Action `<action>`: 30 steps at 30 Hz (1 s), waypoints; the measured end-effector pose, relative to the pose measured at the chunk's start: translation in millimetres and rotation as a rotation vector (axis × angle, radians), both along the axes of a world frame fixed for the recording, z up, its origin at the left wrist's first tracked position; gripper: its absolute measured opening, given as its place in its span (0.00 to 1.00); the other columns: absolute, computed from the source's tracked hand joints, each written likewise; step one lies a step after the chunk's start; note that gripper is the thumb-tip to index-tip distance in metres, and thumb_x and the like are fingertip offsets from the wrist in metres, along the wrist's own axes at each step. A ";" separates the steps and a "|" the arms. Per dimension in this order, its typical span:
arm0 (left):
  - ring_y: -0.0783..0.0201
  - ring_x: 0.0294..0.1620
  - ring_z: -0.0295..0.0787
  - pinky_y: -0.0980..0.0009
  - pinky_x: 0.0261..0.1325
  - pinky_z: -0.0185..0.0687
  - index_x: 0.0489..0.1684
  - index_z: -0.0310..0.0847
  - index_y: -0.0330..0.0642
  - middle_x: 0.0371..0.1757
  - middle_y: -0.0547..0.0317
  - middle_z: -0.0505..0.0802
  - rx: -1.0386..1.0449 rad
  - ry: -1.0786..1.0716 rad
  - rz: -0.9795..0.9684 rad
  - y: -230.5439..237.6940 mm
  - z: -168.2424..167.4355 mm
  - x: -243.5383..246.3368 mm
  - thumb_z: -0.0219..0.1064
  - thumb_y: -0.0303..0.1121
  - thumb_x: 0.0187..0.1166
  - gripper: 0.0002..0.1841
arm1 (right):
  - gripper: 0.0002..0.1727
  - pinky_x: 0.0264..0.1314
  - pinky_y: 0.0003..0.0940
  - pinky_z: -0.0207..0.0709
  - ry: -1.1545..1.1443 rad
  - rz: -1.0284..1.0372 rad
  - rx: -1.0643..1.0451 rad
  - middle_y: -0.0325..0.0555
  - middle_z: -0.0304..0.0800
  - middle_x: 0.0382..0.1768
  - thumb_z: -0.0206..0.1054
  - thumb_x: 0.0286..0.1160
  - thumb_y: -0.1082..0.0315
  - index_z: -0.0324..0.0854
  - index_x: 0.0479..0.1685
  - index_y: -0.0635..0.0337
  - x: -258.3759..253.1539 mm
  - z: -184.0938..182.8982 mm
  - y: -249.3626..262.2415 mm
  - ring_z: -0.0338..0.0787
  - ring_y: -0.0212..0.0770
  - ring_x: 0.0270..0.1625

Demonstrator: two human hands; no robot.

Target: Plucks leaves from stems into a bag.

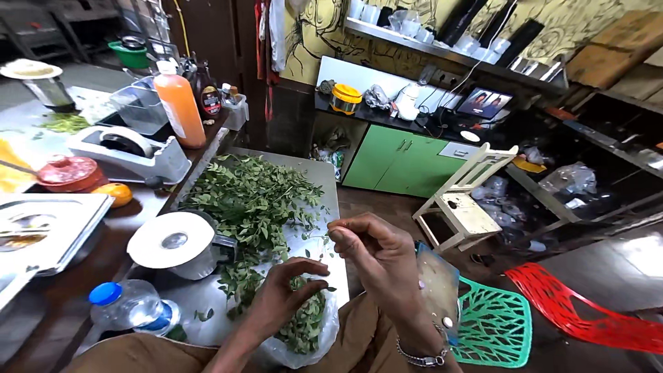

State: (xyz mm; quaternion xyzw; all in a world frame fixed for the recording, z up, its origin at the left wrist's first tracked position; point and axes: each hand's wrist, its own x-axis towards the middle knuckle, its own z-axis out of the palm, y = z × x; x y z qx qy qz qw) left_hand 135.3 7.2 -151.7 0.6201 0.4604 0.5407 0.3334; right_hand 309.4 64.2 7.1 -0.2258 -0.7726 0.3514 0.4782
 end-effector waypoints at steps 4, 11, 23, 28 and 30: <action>0.73 0.55 0.92 0.66 0.65 0.88 0.48 0.96 0.60 0.50 0.75 0.97 -0.100 0.017 0.007 -0.8 1.4 -5.3 0.69 0.50 0.82 0.12 | 0.08 0.33 0.33 0.91 0.008 -0.024 0.039 0.42 0.93 0.41 0.71 0.81 0.66 0.90 0.51 0.58 2.2 8.2 7.5 0.91 0.38 0.33; 0.67 0.56 0.94 0.63 0.67 0.90 0.50 0.95 0.51 0.53 0.68 0.98 -0.035 -0.028 -0.034 4.4 -6.3 -11.8 0.61 0.47 0.89 0.17 | 0.09 0.32 0.32 0.89 -0.008 -0.154 0.089 0.44 0.93 0.42 0.69 0.82 0.66 0.90 0.52 0.58 35.1 22.4 27.1 0.91 0.40 0.32; 0.56 0.50 0.96 0.59 0.61 0.93 0.66 0.89 0.45 0.50 0.55 0.97 -0.071 -0.164 -0.139 3.4 -0.9 -5.9 0.70 0.41 0.84 0.17 | 0.08 0.30 0.32 0.89 -0.023 -0.090 0.047 0.44 0.92 0.40 0.71 0.80 0.66 0.90 0.50 0.59 50.2 21.4 19.1 0.90 0.40 0.32; 0.60 0.41 0.95 0.64 0.52 0.93 0.62 0.90 0.45 0.43 0.55 0.97 -0.058 -0.180 -0.132 1.2 2.2 -5.1 0.74 0.38 0.80 0.16 | 0.07 0.33 0.32 0.90 -0.043 -0.026 0.073 0.42 0.92 0.39 0.71 0.80 0.66 0.91 0.49 0.58 37.7 18.9 15.7 0.90 0.38 0.33; 0.61 0.38 0.94 0.65 0.48 0.93 0.61 0.91 0.46 0.41 0.56 0.96 -0.045 -0.179 -0.101 0.6 3.1 -3.5 0.75 0.38 0.78 0.16 | 0.07 0.33 0.32 0.91 -0.044 -0.022 0.071 0.42 0.92 0.39 0.71 0.80 0.67 0.91 0.49 0.58 34.6 19.3 14.8 0.91 0.38 0.33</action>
